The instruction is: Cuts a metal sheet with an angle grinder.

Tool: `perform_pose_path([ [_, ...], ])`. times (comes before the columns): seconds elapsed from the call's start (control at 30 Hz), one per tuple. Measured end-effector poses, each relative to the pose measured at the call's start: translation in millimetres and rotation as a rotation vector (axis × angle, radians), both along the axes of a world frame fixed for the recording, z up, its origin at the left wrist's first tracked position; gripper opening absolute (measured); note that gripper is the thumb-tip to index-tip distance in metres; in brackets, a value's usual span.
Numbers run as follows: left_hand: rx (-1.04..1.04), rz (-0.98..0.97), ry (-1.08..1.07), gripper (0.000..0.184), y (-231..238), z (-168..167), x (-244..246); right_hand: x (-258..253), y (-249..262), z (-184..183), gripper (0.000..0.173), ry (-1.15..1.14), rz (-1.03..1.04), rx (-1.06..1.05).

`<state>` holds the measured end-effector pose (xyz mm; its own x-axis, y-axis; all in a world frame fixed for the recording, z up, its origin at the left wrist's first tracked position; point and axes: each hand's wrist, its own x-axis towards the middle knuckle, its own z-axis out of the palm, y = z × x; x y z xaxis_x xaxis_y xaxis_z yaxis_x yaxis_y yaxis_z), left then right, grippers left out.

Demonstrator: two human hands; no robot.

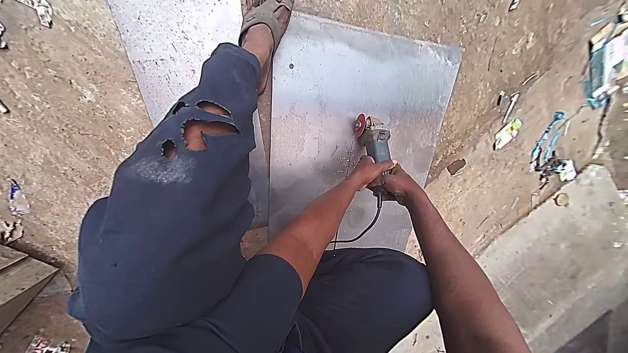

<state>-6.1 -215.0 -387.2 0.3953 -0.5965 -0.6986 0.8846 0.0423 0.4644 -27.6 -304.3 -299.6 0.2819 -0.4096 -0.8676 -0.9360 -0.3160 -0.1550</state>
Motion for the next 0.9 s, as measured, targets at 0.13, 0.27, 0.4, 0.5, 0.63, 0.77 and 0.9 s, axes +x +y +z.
perform_pose_path([
  [0.13,0.001,0.008,0.033,0.070,-2,-2,-3,-1,-1,-1,0.077,0.004,0.013,0.006],
  [0.27,0.003,0.005,0.013,0.068,-5,-5,-5,-3,-3,-1,0.076,-0.006,0.019,0.007],
  [0.4,0.009,-0.003,-0.002,0.068,-4,-3,1,0,-4,-1,0.076,-0.015,0.025,0.007],
  [0.5,-0.005,0.006,-0.001,0.066,-3,-1,5,2,-3,1,0.078,-0.023,0.028,0.004],
  [0.63,-0.009,0.005,-0.010,0.067,-3,-4,9,6,0,2,0.078,-0.025,0.024,-0.003],
  [0.77,-0.012,0.014,-0.008,0.064,-2,-1,10,7,-1,1,0.076,-0.031,0.029,0.008],
  [0.9,0.001,-0.005,-0.014,0.067,-1,0,13,9,0,2,0.072,-0.044,0.036,0.007],
])
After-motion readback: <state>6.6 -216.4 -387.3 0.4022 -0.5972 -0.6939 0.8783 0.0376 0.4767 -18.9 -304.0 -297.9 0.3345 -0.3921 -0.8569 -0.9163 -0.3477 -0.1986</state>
